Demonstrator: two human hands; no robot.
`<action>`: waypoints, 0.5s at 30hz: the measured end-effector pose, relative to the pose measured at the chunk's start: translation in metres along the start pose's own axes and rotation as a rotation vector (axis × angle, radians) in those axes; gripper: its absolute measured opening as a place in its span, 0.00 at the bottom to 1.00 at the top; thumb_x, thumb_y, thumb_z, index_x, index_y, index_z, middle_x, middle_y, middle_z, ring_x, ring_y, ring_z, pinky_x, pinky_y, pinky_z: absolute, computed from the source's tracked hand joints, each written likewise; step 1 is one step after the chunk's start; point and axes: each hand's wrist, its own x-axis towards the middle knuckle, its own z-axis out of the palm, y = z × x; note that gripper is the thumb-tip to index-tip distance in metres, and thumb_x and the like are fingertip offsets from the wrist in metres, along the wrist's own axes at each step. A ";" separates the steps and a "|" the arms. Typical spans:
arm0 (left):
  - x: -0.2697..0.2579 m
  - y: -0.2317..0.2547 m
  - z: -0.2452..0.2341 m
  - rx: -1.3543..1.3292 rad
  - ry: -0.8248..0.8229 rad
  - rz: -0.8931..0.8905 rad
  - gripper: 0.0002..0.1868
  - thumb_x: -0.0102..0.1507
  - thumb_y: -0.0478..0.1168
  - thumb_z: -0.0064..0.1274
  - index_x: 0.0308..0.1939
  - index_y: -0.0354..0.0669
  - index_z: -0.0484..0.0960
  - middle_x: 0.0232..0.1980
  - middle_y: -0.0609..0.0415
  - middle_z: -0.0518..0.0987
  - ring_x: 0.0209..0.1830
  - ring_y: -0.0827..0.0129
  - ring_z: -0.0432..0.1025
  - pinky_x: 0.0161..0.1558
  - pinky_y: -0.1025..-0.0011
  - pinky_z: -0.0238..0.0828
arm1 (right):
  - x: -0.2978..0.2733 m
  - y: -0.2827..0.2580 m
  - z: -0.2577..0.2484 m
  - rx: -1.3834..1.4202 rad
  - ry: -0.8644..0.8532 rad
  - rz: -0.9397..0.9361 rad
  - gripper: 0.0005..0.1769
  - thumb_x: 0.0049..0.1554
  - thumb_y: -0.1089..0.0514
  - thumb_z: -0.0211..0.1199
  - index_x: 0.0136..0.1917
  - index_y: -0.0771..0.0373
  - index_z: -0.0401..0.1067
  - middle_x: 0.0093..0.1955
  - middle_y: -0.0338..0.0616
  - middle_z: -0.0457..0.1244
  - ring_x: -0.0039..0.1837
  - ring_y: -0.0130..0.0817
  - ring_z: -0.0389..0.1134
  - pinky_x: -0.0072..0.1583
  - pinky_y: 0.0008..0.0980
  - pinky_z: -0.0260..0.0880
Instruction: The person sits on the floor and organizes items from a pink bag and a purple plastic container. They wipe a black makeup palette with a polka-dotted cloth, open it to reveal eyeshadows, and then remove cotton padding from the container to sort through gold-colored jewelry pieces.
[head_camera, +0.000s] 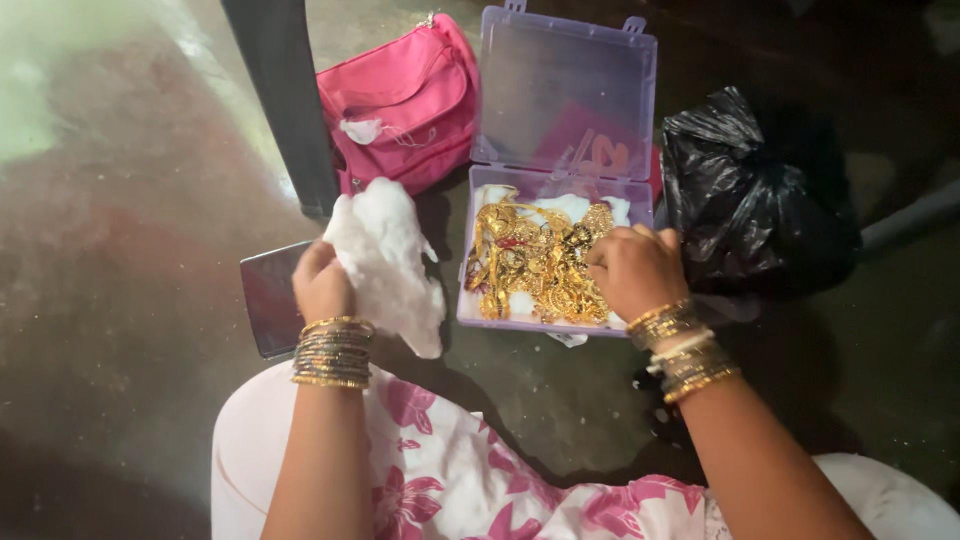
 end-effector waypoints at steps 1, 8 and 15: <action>0.000 0.005 -0.003 0.128 0.054 0.148 0.24 0.60 0.26 0.47 0.61 0.26 0.78 0.54 0.44 0.83 0.52 0.62 0.79 0.55 0.67 0.75 | 0.003 -0.003 0.002 -0.043 -0.020 0.014 0.07 0.49 0.49 0.71 0.38 0.52 0.81 0.43 0.37 0.71 0.50 0.36 0.69 0.56 0.44 0.58; -0.026 0.073 0.008 0.358 0.250 0.175 0.25 0.61 0.33 0.55 0.63 0.35 0.76 0.64 0.38 0.75 0.60 0.54 0.72 0.59 0.60 0.68 | 0.012 0.001 -0.008 0.064 -0.102 0.017 0.06 0.53 0.55 0.66 0.36 0.56 0.79 0.41 0.39 0.71 0.49 0.37 0.71 0.55 0.43 0.66; -0.069 0.131 0.049 0.385 0.194 0.584 0.21 0.65 0.29 0.54 0.63 0.36 0.77 0.71 0.40 0.68 0.67 0.53 0.69 0.63 0.57 0.66 | 0.017 0.032 -0.036 0.985 -0.221 0.253 0.06 0.62 0.57 0.55 0.49 0.62 0.68 0.50 0.49 0.72 0.51 0.37 0.75 0.56 0.41 0.76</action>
